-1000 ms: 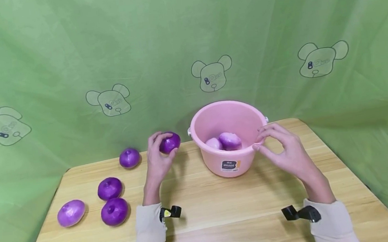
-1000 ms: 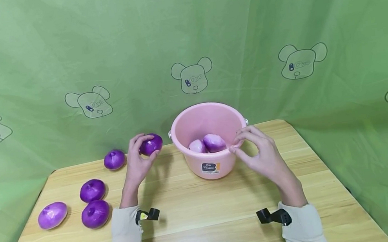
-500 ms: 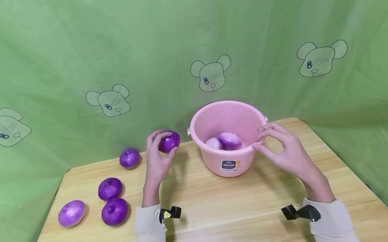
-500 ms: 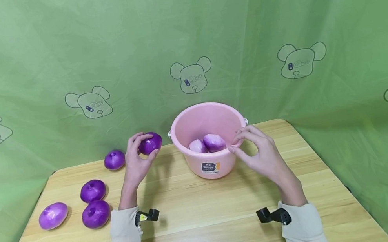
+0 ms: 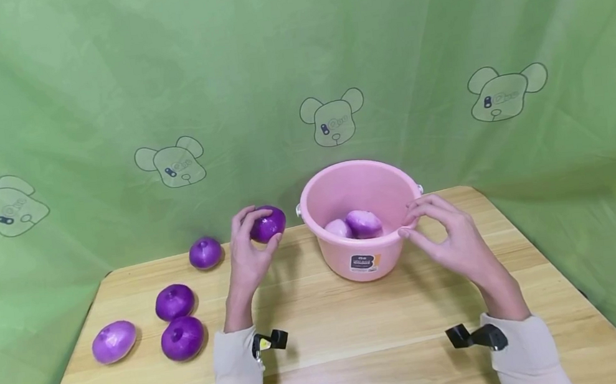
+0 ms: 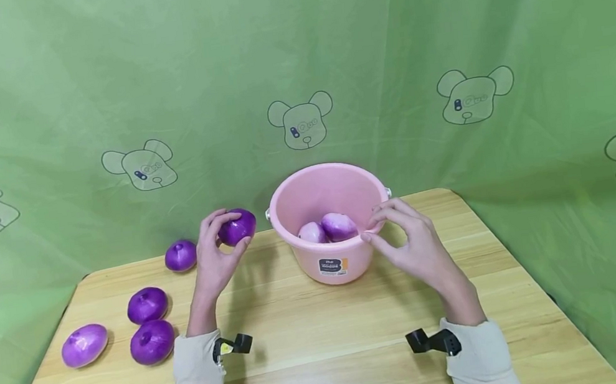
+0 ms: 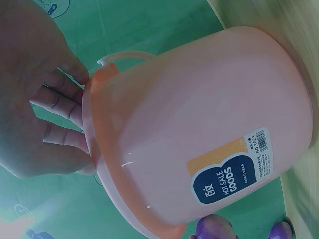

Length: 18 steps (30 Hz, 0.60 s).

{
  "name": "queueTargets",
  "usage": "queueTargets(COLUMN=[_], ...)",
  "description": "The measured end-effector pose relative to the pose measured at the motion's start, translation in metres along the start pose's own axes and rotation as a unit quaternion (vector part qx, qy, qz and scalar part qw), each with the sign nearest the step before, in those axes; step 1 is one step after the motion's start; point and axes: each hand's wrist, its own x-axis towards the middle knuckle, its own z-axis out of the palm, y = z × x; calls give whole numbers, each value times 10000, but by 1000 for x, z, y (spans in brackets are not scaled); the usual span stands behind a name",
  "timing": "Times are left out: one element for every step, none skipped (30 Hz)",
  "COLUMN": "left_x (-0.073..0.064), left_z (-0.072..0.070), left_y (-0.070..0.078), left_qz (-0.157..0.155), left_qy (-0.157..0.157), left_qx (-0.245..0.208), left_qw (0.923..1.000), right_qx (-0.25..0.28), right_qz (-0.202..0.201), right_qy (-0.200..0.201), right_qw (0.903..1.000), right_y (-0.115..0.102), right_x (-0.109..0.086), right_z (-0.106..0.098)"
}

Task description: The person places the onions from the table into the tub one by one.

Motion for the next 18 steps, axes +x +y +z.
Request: queueTargets(left_x=[0, 0, 0, -1, -1, -1, -1, -1, -1, -1, -2, -2, -2, -2, -2, -2, -2, -2], left_z=[0, -1, -1, -1, -2, -2, -3, -4, -4, -5, -5, -6, -6, -7, -7, -8, -8, -8], left_y=[1, 2, 3, 4, 5, 6, 8, 9, 10, 11, 12, 13, 14, 15, 16, 16, 17, 17], left_qz=[28, 62, 96, 129, 160, 173, 193, 213, 229, 238, 241, 246, 264, 283, 303, 320, 340, 362], left_qy=[8, 20, 33, 48, 59, 67, 72, 84, 93, 102, 106, 110, 116, 124, 129, 134, 138, 145], left_qx=[-11, -29, -48, -62, -83, -92, -112, -127, -140, -140, -141, -141, -146, -147, -152, -138, -133, -131], left_qw=[10000, 10000, 9999, 9999, 9998, 9998, 9997, 9997, 9996, 9996, 9996, 9995, 9995, 9994, 9993, 9993, 9992, 9992], right_qx=[21, 39, 53, 62, 68, 73, 67, 66, 64, 62, 58, 58, 55, 55, 56, 53, 53, 47], right_qz=[-4, -4, -13, -21, -27, -33, -31, -32, -38, -40, -42, -45, -47, -49, -52, -51, -51, -54], right_qy=[1, 2, 6, 5, 6, 12, 14, 17, 20, 22, 25, 25, 26, 25, 23, 22, 21, 21], right_qw=[10000, 10000, 10000, 10000, 10000, 10000, 10000, 10000, 10000, 10000, 10000, 10000, 10000, 10000, 10000, 10000, 10000, 10000], right_y=[-1, -1, -1, -2, -2, -2, -2, -2, -2, -2, -2, -2, -2, -2, -1, -1, -1, -1], right_x=[0, 0, 0, 0, 1, 1, 1, 1, 1, 1, 1, 1, 1, 1, 1, 1, 1, 1], right_z=[0, 0, 0, 0, 0, 0, 0, 0, 0, 0, 0, 0, 0, 0, 0, 0, 0, 0])
